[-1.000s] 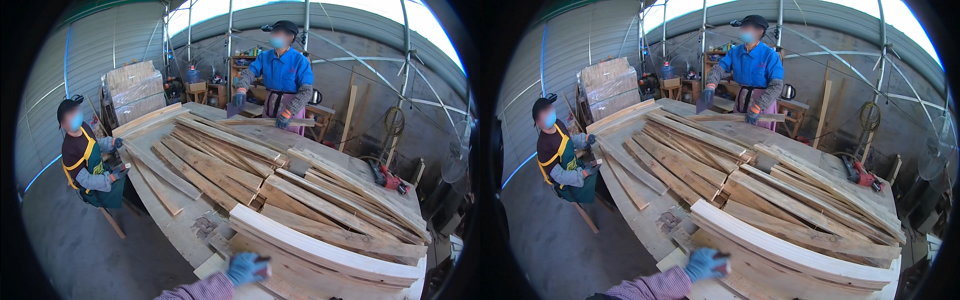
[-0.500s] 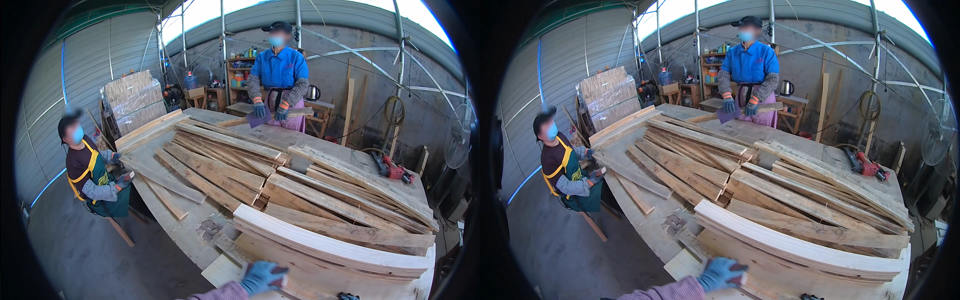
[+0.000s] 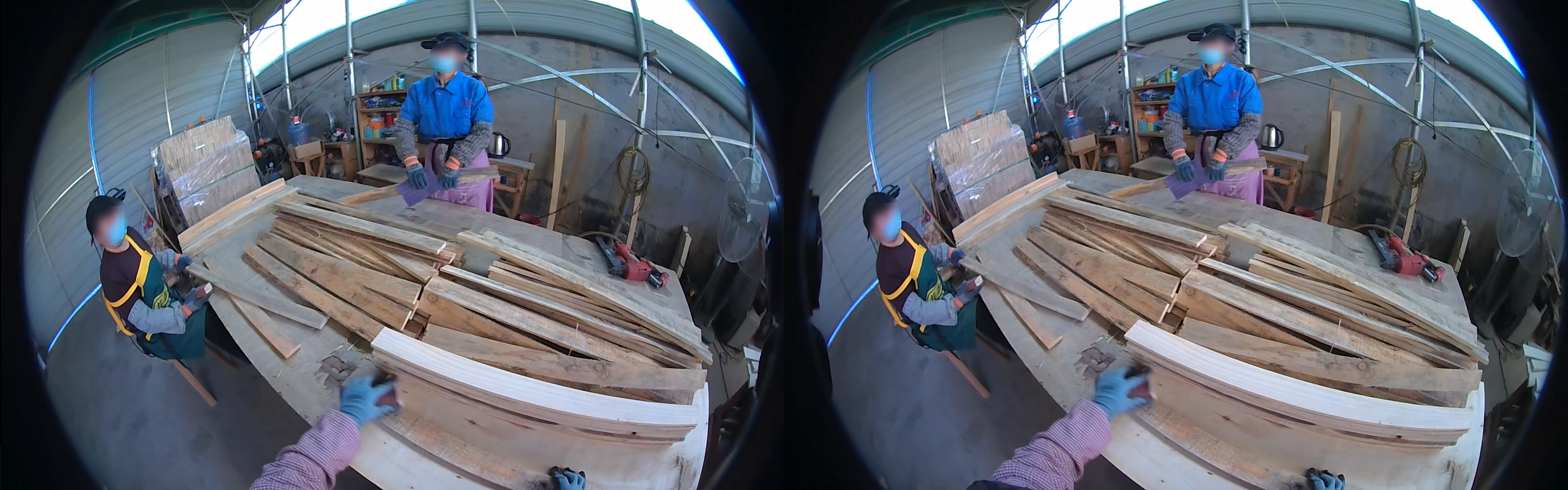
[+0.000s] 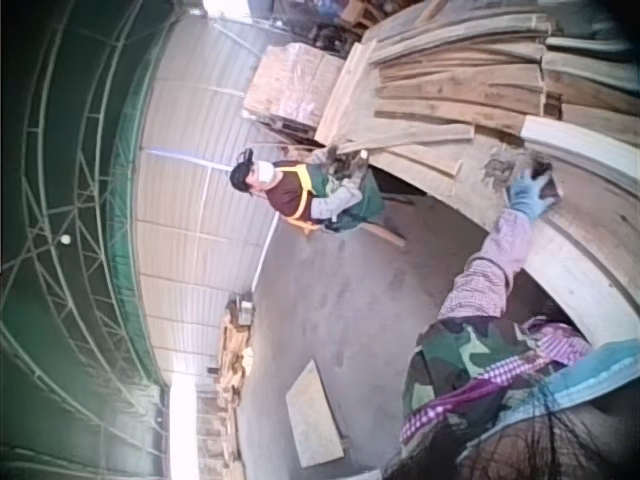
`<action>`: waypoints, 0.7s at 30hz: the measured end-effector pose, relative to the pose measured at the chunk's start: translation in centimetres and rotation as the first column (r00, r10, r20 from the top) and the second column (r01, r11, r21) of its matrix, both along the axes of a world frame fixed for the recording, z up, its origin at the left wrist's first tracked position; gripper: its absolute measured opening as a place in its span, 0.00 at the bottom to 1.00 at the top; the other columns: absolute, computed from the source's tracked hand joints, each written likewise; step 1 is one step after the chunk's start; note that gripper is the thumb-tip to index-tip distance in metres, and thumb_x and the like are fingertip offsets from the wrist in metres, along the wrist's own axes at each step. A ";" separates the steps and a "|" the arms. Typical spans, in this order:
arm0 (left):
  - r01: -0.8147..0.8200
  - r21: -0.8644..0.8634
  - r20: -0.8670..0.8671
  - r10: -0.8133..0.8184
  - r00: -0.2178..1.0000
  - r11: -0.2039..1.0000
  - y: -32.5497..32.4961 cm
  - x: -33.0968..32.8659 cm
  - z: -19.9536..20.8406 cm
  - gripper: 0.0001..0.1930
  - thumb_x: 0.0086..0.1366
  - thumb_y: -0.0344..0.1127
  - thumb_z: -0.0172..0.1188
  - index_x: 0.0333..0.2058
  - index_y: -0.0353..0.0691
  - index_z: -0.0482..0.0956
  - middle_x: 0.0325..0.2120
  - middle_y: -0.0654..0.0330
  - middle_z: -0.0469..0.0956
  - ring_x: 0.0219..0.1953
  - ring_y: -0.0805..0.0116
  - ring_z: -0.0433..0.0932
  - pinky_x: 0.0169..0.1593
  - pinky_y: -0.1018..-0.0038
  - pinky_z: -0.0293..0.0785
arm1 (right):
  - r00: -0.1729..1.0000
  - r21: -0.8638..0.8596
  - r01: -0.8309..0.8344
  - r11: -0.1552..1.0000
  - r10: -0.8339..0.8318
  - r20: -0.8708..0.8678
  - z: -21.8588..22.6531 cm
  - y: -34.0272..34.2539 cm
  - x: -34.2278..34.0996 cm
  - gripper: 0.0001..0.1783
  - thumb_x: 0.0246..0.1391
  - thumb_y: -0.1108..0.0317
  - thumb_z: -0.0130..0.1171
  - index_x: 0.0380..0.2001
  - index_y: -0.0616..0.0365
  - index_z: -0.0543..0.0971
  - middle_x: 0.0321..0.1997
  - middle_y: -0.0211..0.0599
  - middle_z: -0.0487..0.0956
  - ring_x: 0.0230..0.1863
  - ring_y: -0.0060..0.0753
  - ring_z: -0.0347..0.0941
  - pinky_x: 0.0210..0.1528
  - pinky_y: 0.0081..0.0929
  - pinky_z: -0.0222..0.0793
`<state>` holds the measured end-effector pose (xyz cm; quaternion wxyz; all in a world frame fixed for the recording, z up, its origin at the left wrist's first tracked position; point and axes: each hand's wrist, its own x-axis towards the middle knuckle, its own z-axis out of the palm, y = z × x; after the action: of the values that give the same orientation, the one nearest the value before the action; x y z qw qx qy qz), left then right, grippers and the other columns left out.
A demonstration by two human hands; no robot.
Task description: The person sands the surface of wooden planks using a sanding block. They hold the planks with one hand and rub the sanding block along the length of the wood with the other hand. The person occasionally flips the planks to sand different sides.
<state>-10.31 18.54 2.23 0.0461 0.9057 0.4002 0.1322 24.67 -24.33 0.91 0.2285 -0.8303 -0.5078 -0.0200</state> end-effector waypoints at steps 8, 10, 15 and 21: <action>0.105 0.121 0.005 -0.106 0.994 0.987 -8.1 4.8 1.3 0.33 0.49 0.64 0.68 0.55 0.67 0.78 0.36 0.57 0.72 0.37 0.55 0.74 0.41 0.60 0.70 | 0.999 -0.043 -0.038 0.998 0.038 0.008 1.3 0.7 -0.7 0.45 0.30 0.47 0.76 0.55 0.50 0.76 0.57 0.41 0.75 0.62 0.47 0.66 0.68 0.54 0.52; 0.286 0.036 0.076 -0.288 0.955 0.958 -13.8 9.4 2.4 0.36 0.50 0.63 0.68 0.59 0.63 0.75 0.35 0.58 0.73 0.38 0.55 0.75 0.41 0.58 0.70 | 0.997 -0.024 -0.059 0.998 0.060 0.047 1.0 0.5 -0.3 0.44 0.29 0.46 0.76 0.54 0.50 0.76 0.56 0.41 0.75 0.62 0.46 0.66 0.67 0.54 0.53; 0.417 -0.099 0.285 -0.375 0.882 0.904 -24.4 17.2 -0.5 0.43 0.41 0.65 0.70 0.55 0.49 0.75 0.50 0.52 0.71 0.53 0.48 0.68 0.60 0.50 0.61 | 0.996 -0.072 -0.051 0.996 0.056 0.065 1.2 0.7 0.0 0.44 0.28 0.44 0.76 0.53 0.47 0.77 0.55 0.36 0.76 0.62 0.44 0.66 0.69 0.54 0.50; 0.245 -0.012 0.032 -0.244 0.969 0.970 -13.6 9.9 2.6 0.34 0.49 0.62 0.69 0.58 0.69 0.75 0.37 0.60 0.73 0.40 0.56 0.74 0.42 0.58 0.70 | 0.985 -0.263 -0.058 0.963 0.099 0.143 3.5 -1.9 3.4 0.47 0.27 0.40 0.76 0.56 0.43 0.76 0.55 0.30 0.76 0.63 0.42 0.64 0.72 0.59 0.43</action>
<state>-0.40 4.89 4.83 0.0750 0.9456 0.2858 0.1360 28.09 -26.24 4.40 0.0789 -0.8281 -0.5549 -0.0092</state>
